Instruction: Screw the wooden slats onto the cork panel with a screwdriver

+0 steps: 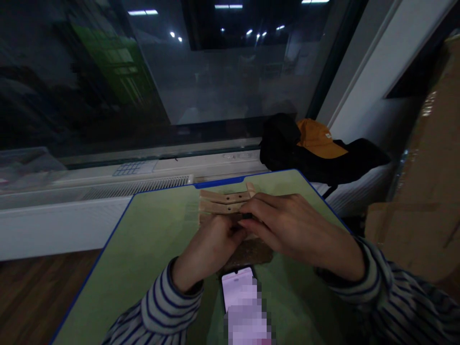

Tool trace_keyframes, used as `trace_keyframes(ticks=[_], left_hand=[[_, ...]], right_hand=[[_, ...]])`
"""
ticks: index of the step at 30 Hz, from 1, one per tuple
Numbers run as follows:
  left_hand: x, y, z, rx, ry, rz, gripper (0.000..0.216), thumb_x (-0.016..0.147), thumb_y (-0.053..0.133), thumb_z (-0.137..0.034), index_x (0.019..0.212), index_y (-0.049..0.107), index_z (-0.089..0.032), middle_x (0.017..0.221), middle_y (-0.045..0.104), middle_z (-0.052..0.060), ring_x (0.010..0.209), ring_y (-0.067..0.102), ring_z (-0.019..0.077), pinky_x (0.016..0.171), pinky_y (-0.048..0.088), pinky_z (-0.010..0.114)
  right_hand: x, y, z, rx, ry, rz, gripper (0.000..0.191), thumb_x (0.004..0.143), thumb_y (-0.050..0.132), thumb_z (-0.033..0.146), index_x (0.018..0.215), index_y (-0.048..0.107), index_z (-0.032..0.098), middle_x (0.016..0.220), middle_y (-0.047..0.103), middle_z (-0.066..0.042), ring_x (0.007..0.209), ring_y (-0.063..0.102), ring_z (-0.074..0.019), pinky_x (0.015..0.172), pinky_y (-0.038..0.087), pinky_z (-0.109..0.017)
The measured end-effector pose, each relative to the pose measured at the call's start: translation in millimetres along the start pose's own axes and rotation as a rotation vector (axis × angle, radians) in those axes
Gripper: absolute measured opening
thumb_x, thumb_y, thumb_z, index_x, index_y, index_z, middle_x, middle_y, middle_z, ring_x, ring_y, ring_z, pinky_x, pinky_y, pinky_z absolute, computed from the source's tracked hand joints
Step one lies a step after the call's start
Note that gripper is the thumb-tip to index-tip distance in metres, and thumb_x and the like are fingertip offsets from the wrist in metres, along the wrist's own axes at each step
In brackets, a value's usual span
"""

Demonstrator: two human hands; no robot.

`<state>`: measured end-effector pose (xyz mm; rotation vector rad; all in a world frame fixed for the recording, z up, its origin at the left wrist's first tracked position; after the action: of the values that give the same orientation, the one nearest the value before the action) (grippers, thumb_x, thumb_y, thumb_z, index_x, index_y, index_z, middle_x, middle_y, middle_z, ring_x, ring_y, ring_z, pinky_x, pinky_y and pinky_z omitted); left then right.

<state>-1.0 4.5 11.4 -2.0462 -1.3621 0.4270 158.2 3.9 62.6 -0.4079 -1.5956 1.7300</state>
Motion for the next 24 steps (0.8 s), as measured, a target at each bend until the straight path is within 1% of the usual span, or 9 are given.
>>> trace_keyframes(ticks=[3, 6, 8, 11, 14, 18, 21, 24], left_hand=[[1.3, 1.5, 1.1, 0.009, -0.025, -0.041, 0.015, 0.08, 0.057, -0.024, 0.09, 0.068, -0.019, 0.094, 0.072, 0.003, 0.082, 0.065, 0.0211, 0.072, 0.048, 0.03], [1.9, 3.0, 1.8, 0.002, -0.038, -0.056, 0.016, 0.08, 0.057, -0.023, 0.09, 0.069, -0.019, 0.09, 0.073, 0.003, 0.078, 0.065, 0.0205, 0.073, 0.048, 0.03], [1.8, 4.1, 3.1, -0.008, -0.052, -0.054, 0.016, 0.081, 0.057, -0.022, 0.089, 0.069, -0.019, 0.089, 0.073, 0.003, 0.077, 0.065, 0.0203, 0.073, 0.048, 0.03], [1.8, 5.7, 5.6, -0.064, -0.058, -0.029, 0.015, 0.081, 0.057, -0.025, 0.087, 0.07, -0.019, 0.089, 0.073, 0.002, 0.077, 0.066, 0.0194, 0.071, 0.048, 0.029], [1.3, 5.5, 6.1, -0.071, -0.059, 0.008, 0.016, 0.082, 0.056, -0.025, 0.087, 0.07, -0.02, 0.089, 0.073, 0.001, 0.076, 0.066, 0.0192, 0.067, 0.048, 0.028], [-0.3, 3.2, 2.9, -0.011, -0.025, 0.027, 0.02, 0.084, 0.051, -0.021, 0.093, 0.068, -0.021, 0.099, 0.071, 0.002, 0.086, 0.065, 0.0208, 0.071, 0.048, 0.028], [-1.3, 3.0, 1.3, 0.026, -0.019, 0.029, 0.021, 0.085, 0.049, -0.023, 0.096, 0.068, -0.021, 0.092, 0.073, 0.002, 0.086, 0.065, 0.0217, 0.071, 0.048, 0.029], [-1.4, 3.1, 1.6, 0.054, -0.034, -0.007, 0.02, 0.083, 0.052, -0.024, 0.095, 0.068, -0.021, 0.083, 0.073, 0.002, 0.082, 0.066, 0.022, 0.069, 0.048, 0.029]], right_hand=[[0.2, 0.3, -1.9, 0.007, 0.009, -0.005, 0.021, 0.091, 0.045, 0.028, 0.103, 0.056, 0.015, 0.1, 0.064, -0.009, 0.089, 0.062, -0.0231, 0.075, 0.049, -0.038], [-1.8, -0.5, -2.6, 0.022, 0.011, -0.015, 0.021, 0.09, 0.046, 0.029, 0.101, 0.056, 0.015, 0.099, 0.065, -0.009, 0.087, 0.062, -0.023, 0.074, 0.049, -0.037], [-3.8, -1.7, -2.9, 0.075, -0.012, -0.023, 0.022, 0.089, 0.048, 0.027, 0.107, 0.055, 0.017, 0.106, 0.065, -0.008, 0.092, 0.062, -0.0216, 0.077, 0.049, -0.035], [-6.0, -3.5, -4.1, 0.145, -0.08, -0.054, 0.03, 0.089, 0.047, 0.021, 0.119, 0.051, 0.023, 0.117, 0.062, -0.004, 0.1, 0.06, -0.0184, 0.081, 0.048, -0.032], [-5.3, -3.9, -5.1, 0.127, -0.096, -0.059, 0.025, 0.09, 0.045, 0.02, 0.112, 0.058, 0.021, 0.109, 0.065, -0.005, 0.096, 0.062, -0.0177, 0.079, 0.048, -0.03], [-1.9, -3.3, -3.7, 0.077, -0.038, -0.03, 0.02, 0.09, 0.048, 0.024, 0.102, 0.062, 0.018, 0.101, 0.067, -0.008, 0.091, 0.063, -0.0189, 0.077, 0.048, -0.031], [-0.1, -2.6, -1.9, 0.059, -0.028, -0.023, 0.019, 0.09, 0.047, 0.026, 0.101, 0.061, 0.017, 0.1, 0.067, -0.008, 0.088, 0.063, -0.0191, 0.077, 0.048, -0.031], [0.6, -1.4, -1.1, 0.049, -0.032, -0.018, 0.02, 0.091, 0.046, 0.028, 0.1, 0.06, 0.017, 0.1, 0.066, -0.007, 0.086, 0.063, -0.0194, 0.074, 0.048, -0.032]])
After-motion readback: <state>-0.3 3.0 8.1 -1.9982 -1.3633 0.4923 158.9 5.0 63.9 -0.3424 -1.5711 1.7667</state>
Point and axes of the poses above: each hand's wrist, its own x-axis towards the middle knuckle, its own y-axis out of the palm, z = x × y, the point moved 1 cm from there along x, towards the middle knuckle
